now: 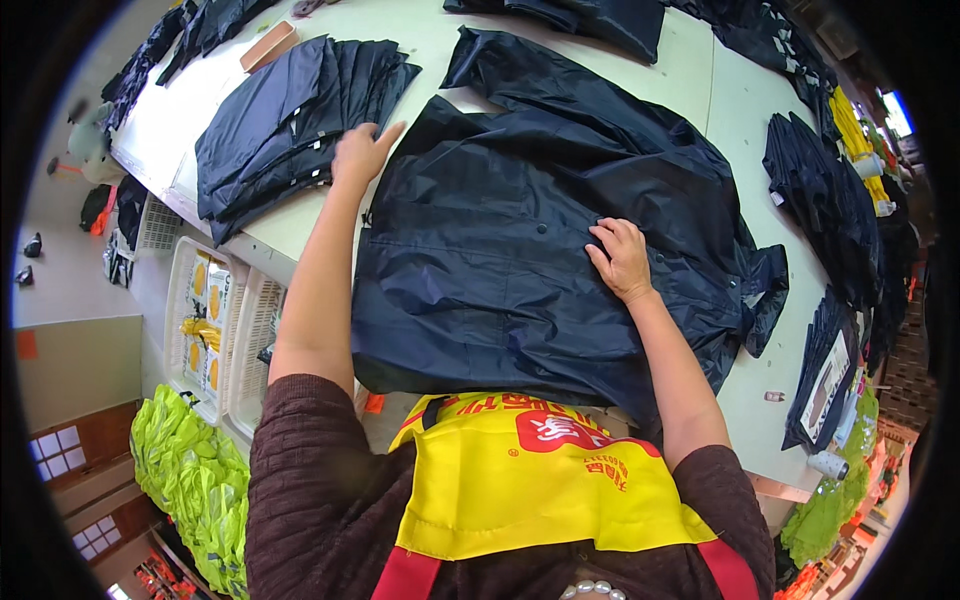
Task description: The person folds a dark jacket on a table, aligns the sleeves, and places it into a plastic bag. The person then picks up another jacket and begins to fold it.
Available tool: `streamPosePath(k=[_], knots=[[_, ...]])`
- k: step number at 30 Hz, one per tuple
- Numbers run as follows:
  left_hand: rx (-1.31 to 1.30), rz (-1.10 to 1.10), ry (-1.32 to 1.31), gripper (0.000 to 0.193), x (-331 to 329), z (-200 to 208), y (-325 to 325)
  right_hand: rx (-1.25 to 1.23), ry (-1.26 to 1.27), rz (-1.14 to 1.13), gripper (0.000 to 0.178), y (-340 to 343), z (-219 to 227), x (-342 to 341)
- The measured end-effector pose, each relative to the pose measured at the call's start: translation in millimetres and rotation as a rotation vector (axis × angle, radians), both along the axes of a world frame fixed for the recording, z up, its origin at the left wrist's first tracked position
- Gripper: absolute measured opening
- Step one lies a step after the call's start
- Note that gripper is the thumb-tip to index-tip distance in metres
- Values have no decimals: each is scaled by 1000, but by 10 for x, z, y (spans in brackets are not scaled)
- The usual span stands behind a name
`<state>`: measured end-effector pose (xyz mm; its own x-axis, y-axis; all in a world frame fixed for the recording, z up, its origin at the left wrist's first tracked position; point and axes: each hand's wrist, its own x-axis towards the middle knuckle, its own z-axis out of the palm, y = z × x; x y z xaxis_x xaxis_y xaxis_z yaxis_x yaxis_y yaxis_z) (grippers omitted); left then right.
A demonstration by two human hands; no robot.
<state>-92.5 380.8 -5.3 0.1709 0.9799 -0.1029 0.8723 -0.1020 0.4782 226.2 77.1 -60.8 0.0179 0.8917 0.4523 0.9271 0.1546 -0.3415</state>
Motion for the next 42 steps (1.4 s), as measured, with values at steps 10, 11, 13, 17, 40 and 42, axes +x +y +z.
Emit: streamPosePath(k=[10,11,13,17,40,42], knots=[[191,155,-571,25,71,-488,364,-288,198,74,27,612,-13,-598],[327,175,-550,25,29,-442,332,-313,204,75,26,678,-28,-607],[561,119,-492,26,-62,-229,187,-332,264,89,21,741,-38,-586],[349,-516,-341,26,-430,24,-217,-294,369,68,14,716,0,-590],[-551,-18,-355,24,-669,-275,-242,-738,473,-133,14,1004,284,-588],[-614,-15,-255,23,-649,-275,-142,-863,441,-192,15,1052,363,-620]])
